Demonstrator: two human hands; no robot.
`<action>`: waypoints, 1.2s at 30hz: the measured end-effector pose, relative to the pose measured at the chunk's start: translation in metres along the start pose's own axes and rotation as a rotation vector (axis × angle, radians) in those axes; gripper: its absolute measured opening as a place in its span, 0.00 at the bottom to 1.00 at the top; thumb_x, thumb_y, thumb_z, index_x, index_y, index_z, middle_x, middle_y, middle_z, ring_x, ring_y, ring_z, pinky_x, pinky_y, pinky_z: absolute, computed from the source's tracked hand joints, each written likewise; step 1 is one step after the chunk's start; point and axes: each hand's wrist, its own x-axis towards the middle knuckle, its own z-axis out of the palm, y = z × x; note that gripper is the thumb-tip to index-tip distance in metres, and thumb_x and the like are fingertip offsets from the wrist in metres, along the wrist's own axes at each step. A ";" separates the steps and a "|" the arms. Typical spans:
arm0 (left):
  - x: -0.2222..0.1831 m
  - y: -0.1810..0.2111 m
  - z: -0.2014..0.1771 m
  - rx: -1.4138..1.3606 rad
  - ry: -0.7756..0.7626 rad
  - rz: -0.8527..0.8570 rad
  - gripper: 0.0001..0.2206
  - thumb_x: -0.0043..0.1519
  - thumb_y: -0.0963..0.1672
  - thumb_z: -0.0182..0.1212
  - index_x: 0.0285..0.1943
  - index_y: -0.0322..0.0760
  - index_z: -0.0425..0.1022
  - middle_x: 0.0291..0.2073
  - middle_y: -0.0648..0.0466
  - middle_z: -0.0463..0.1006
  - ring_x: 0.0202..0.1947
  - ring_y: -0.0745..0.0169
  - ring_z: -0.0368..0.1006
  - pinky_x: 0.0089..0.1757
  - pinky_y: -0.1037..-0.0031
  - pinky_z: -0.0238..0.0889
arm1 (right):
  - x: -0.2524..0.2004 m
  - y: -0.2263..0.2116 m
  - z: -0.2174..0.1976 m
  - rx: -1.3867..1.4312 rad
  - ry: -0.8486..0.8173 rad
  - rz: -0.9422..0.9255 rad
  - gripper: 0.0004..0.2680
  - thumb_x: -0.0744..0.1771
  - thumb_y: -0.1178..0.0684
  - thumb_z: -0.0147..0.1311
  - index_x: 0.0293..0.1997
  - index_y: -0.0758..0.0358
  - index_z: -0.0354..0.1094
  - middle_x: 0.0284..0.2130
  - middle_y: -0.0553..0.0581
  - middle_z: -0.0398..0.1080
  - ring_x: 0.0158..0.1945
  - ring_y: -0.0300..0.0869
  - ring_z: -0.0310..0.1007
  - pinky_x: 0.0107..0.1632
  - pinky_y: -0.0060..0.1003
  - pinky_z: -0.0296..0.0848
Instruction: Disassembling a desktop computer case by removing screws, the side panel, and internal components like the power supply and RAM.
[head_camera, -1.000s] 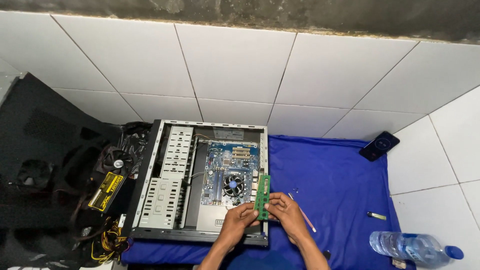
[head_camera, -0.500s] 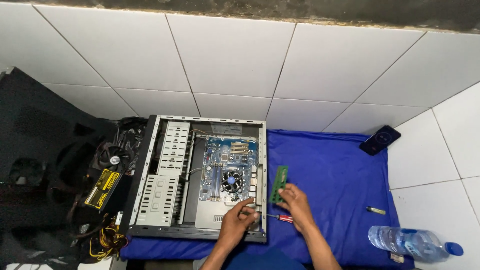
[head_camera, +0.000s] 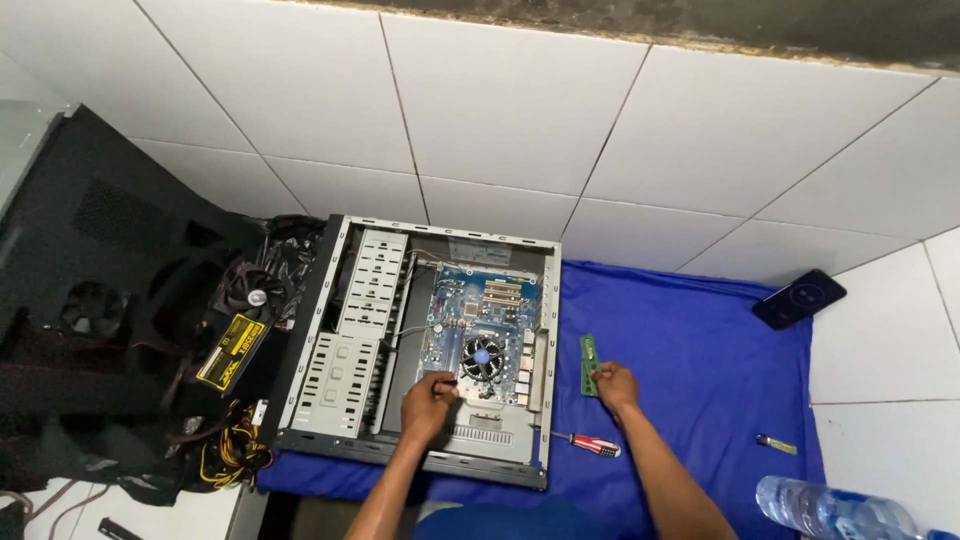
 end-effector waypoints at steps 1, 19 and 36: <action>0.010 -0.005 0.007 0.001 -0.001 -0.005 0.14 0.56 0.45 0.69 0.51 0.56 0.82 0.37 0.66 0.88 0.42 0.67 0.82 0.50 0.74 0.68 | 0.001 0.005 0.001 -0.001 -0.004 0.002 0.07 0.63 0.47 0.60 0.40 0.49 0.80 0.26 0.47 0.79 0.32 0.40 0.77 0.39 0.38 0.69; 0.081 -0.019 0.049 0.358 -0.186 0.062 0.09 0.59 0.44 0.66 0.47 0.42 0.79 0.43 0.48 0.83 0.53 0.40 0.79 0.53 0.56 0.72 | -0.222 -0.191 -0.046 0.122 0.416 -0.475 0.08 0.64 0.62 0.59 0.43 0.53 0.77 0.33 0.57 0.73 0.41 0.50 0.78 0.42 0.39 0.82; 0.106 -0.022 0.029 0.558 -0.386 0.320 0.15 0.64 0.52 0.60 0.49 0.41 0.74 0.43 0.47 0.78 0.50 0.38 0.79 0.50 0.52 0.74 | -0.112 -0.170 0.115 -0.408 -0.159 -0.030 0.07 0.61 0.60 0.57 0.38 0.67 0.79 0.35 0.70 0.78 0.45 0.64 0.81 0.43 0.55 0.81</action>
